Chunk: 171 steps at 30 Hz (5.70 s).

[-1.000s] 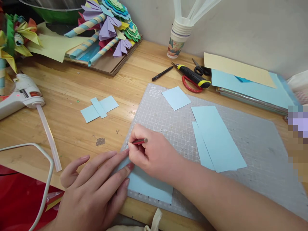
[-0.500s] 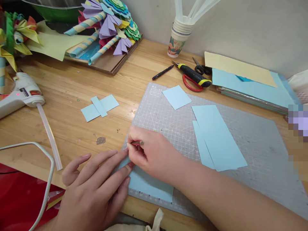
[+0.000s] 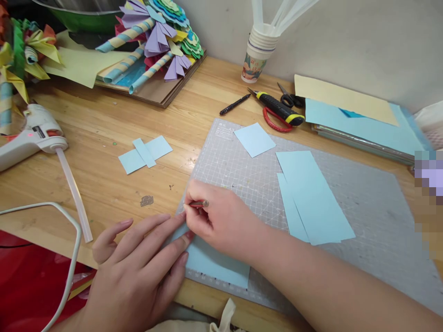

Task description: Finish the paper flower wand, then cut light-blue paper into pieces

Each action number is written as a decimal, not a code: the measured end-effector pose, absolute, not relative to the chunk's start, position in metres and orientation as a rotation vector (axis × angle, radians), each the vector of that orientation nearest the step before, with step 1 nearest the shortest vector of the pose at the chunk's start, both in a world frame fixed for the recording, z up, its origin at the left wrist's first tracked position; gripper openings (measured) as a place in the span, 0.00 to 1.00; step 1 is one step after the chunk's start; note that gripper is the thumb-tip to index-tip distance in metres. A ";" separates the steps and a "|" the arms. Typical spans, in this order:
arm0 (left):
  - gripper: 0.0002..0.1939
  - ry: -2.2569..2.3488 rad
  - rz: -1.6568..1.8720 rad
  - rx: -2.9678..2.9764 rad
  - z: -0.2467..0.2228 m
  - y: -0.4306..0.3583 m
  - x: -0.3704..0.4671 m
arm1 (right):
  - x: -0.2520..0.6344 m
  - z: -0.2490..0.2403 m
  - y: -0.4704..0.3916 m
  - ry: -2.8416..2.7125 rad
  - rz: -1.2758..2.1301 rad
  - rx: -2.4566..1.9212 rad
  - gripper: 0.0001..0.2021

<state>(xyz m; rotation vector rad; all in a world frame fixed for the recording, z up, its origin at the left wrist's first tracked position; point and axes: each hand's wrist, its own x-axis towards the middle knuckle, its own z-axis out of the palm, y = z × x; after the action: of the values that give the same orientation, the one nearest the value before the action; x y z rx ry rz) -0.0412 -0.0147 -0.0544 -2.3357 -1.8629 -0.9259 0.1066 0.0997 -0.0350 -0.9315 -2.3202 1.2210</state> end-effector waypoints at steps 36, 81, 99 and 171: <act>0.15 -1.972 -0.491 -2.510 -0.025 0.002 -0.027 | 0.167 -0.026 0.004 -1.463 1.601 -1.261 0.05; 0.19 -1.444 -0.611 -3.128 -0.031 0.016 -0.045 | 0.164 -0.031 0.007 -2.218 1.137 -1.094 0.06; 0.17 -1.397 -0.647 -3.118 -0.034 0.016 -0.047 | 0.162 -0.028 0.009 -2.255 1.134 -1.112 0.07; 0.19 -1.452 -0.663 -3.143 -0.033 0.016 -0.046 | 0.164 -0.038 0.005 -2.149 1.147 -1.162 0.05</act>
<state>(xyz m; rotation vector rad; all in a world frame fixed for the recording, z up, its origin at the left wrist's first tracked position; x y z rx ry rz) -0.0464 0.0162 -0.0330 -3.1433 -1.4519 -0.6625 0.1642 0.0046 -0.0378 -1.1616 -2.1487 1.1474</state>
